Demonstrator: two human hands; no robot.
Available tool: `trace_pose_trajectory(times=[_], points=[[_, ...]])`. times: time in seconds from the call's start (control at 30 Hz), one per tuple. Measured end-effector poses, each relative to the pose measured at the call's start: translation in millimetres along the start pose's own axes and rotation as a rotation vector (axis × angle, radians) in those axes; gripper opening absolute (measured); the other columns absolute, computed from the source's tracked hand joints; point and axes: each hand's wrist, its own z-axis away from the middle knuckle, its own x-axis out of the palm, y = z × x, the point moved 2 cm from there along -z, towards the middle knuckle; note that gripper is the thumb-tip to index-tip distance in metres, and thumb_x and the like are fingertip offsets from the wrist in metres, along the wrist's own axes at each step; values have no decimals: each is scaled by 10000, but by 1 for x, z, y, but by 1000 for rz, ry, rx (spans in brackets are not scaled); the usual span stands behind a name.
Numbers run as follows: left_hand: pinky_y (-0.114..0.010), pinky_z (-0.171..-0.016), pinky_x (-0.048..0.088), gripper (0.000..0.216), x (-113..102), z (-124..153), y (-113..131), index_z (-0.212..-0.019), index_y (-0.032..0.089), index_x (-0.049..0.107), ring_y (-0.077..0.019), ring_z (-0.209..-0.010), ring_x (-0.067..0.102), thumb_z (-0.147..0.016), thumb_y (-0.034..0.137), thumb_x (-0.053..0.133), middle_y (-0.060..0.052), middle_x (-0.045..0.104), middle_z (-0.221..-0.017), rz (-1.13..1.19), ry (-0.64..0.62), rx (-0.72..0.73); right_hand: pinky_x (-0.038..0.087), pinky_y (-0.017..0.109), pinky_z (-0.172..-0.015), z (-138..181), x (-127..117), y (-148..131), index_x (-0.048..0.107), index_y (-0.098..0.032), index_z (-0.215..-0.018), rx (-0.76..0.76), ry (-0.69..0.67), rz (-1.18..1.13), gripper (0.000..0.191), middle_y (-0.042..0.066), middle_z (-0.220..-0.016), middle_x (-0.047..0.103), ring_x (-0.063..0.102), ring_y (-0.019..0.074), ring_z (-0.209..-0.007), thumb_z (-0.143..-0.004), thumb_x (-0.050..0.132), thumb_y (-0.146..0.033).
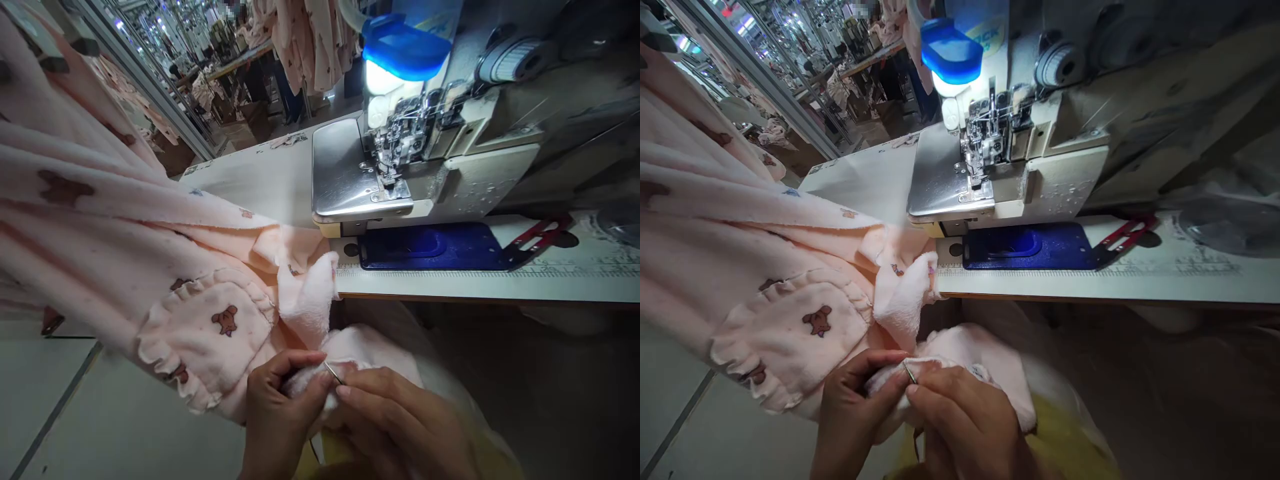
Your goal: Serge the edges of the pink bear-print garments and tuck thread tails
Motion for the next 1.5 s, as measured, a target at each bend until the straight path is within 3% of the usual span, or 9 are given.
trace_pose_trajectory(times=[0.3, 0.47, 0.7, 0.8, 0.9, 1.03, 1.23, 1.37, 1.5], points=[[-173, -581, 370, 343, -4, -14, -15, -727, 141, 598, -80, -622, 458, -712, 462, 717, 12, 558, -661, 63, -498, -3, 501, 159, -517, -7, 7, -1, 602, -281, -921, -99, 118, 55, 61, -31, -749, 642, 618, 118, -592, -897, 587, -228], [-216, -792, 407, 354, -3, -23, -12, -796, 153, 508, -139, -939, 518, -816, 489, 617, -55, 545, -1094, 140, -749, 21, 415, 173, -461, -5, 8, 8, 479, -258, -861, 11, 191, 102, 73, -47, -686, 553, 514, 99, -511, -931, 497, -264], [-163, -510, 294, 452, -7, -29, -9, -718, 152, 398, -53, -564, 413, -735, 489, 699, -1, 525, -683, 166, -927, -184, 411, 164, -497, -11, -10, -8, 481, -212, -939, -254, 158, 446, 195, -25, -687, 546, 532, 89, -547, -872, 456, -30], [-152, -530, 291, 417, -9, -29, -5, -767, 153, 395, -44, -600, 396, -754, 438, 698, 15, 485, -730, 238, -1015, -209, 367, 203, -467, -18, -12, -9, 545, -185, -1109, -332, 61, 675, 209, -21, -633, 520, 504, 107, -516, -972, 394, -137], [-167, -547, 298, 423, -8, -29, -4, -816, 164, 387, -56, -618, 410, -753, 448, 694, 13, 489, -749, 248, -1076, -269, 298, 254, -444, -27, -12, -10, 614, -163, -792, -322, -60, 758, 446, -19, -541, 452, 435, 114, -465, -1037, 286, -340], [-201, -560, 284, 380, -6, -23, 3, -850, 170, 394, -78, -635, 364, -820, 500, 580, 13, 458, -757, -37, -1148, -176, 260, 239, -416, -32, -18, -14, 464, -169, -534, -203, -132, 449, 571, -21, -487, 442, 380, 86, -420, -1006, 358, -472], [-230, -641, 317, 194, 1, -17, 24, -813, 178, 414, -113, -724, 394, -874, 352, 474, 14, 439, -793, -365, -1031, 185, 461, 229, -564, -22, -23, -8, 593, -186, -654, 431, 228, -497, 436, 29, -667, 617, 578, 158, -630, -859, 599, -571], [-246, -681, 315, 118, 10, -14, 25, -798, 188, 399, -130, -749, 421, -866, 270, 449, 12, 475, -804, -478, -1041, 220, 246, 146, -357, -35, -9, -19, 298, -178, -576, 519, 125, -1104, 552, -85, -447, 243, 205, 52, -355, -863, 627, -518], [-249, -635, 275, 140, 13, -13, 25, -825, 201, 372, -123, -701, 402, -889, 314, 421, 33, 453, -763, -603, -1062, 186, 113, 191, -373, -51, -18, -30, 220, -164, -579, 411, 152, -1100, 604, -94, -457, 139, 77, 48, -388, -826, 711, -414]])
